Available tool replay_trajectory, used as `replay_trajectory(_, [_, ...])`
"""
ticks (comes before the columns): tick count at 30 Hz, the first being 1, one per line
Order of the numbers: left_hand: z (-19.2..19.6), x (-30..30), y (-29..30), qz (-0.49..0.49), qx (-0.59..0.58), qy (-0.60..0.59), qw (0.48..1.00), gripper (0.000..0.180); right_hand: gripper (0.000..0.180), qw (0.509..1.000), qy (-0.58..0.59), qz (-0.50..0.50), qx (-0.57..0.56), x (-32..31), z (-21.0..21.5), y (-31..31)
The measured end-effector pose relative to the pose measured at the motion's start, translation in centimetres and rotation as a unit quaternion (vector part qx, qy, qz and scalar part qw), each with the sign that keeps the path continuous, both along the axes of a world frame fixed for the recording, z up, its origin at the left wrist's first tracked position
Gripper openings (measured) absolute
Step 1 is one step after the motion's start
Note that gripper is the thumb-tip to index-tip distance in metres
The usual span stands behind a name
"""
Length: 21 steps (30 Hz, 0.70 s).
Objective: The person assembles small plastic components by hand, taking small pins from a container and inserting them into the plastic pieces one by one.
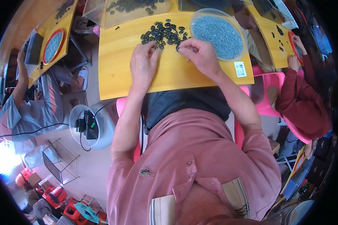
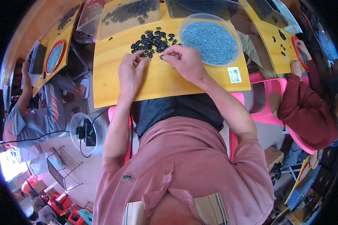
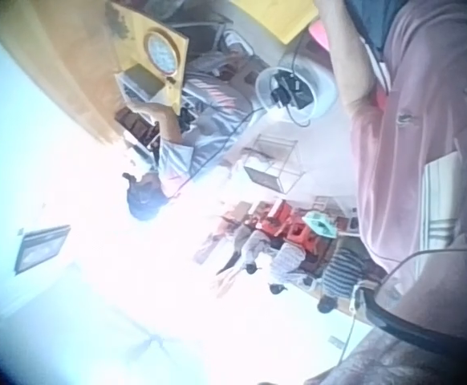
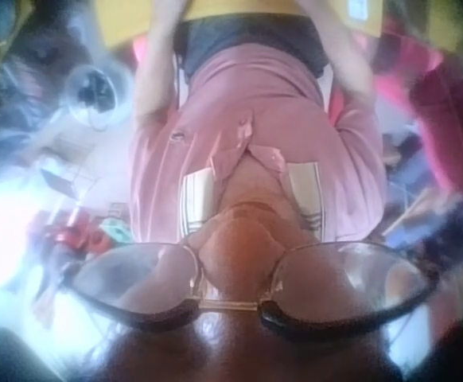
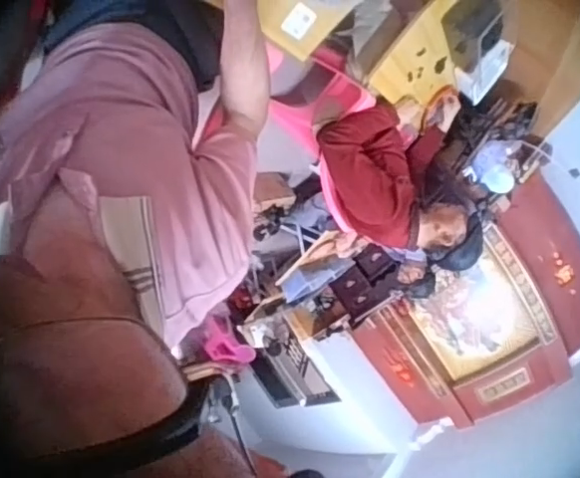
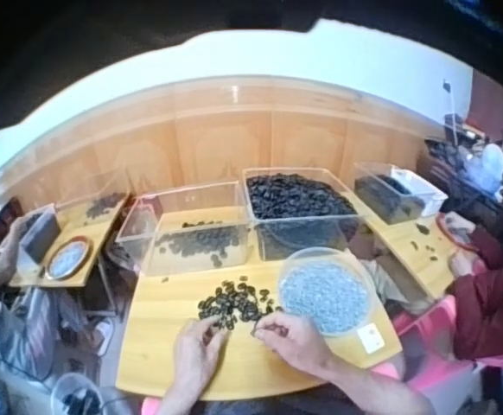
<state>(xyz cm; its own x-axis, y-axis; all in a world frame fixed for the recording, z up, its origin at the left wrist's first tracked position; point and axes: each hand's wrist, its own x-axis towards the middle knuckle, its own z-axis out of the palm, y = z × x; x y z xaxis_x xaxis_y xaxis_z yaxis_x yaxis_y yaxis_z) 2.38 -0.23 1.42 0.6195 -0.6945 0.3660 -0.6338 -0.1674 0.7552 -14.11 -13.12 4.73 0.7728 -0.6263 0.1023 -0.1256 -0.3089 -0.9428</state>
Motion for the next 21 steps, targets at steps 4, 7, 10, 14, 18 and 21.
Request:
replay_trajectory(4, [0.2,-0.6,-0.8,-0.026,0.071,-0.102,0.992,0.028,0.015,1.000,-0.012,-0.003,-0.001,-0.2,-0.3,-0.3])
replay_trajectory(7, [0.2,-0.7,-1.2,-0.022,0.089,-0.126,0.988,0.026,0.020,0.999,-0.020,-0.021,-0.028,-0.3,0.0,-0.5])
replay_trajectory(10, [0.4,-0.4,-1.7,-0.028,0.090,-0.134,0.986,0.024,0.021,0.998,-0.029,-0.026,-0.042,-0.5,0.2,-0.7])
replay_trajectory(14, [0.7,-0.3,-1.9,-0.030,0.116,-0.116,0.986,0.023,0.020,0.999,-0.010,-0.025,-0.041,-0.7,0.2,-0.8])
replay_trajectory(18, [0.9,-0.4,-1.4,-0.033,0.121,-0.053,0.991,0.024,0.017,0.999,0.010,-0.017,-0.037,-0.7,0.2,-0.7])
replay_trajectory(21, [1.3,-0.6,-1.3,-0.046,0.131,-0.007,0.990,0.023,0.016,1.000,-0.006,-0.014,-0.026,-0.7,0.0,-0.7])
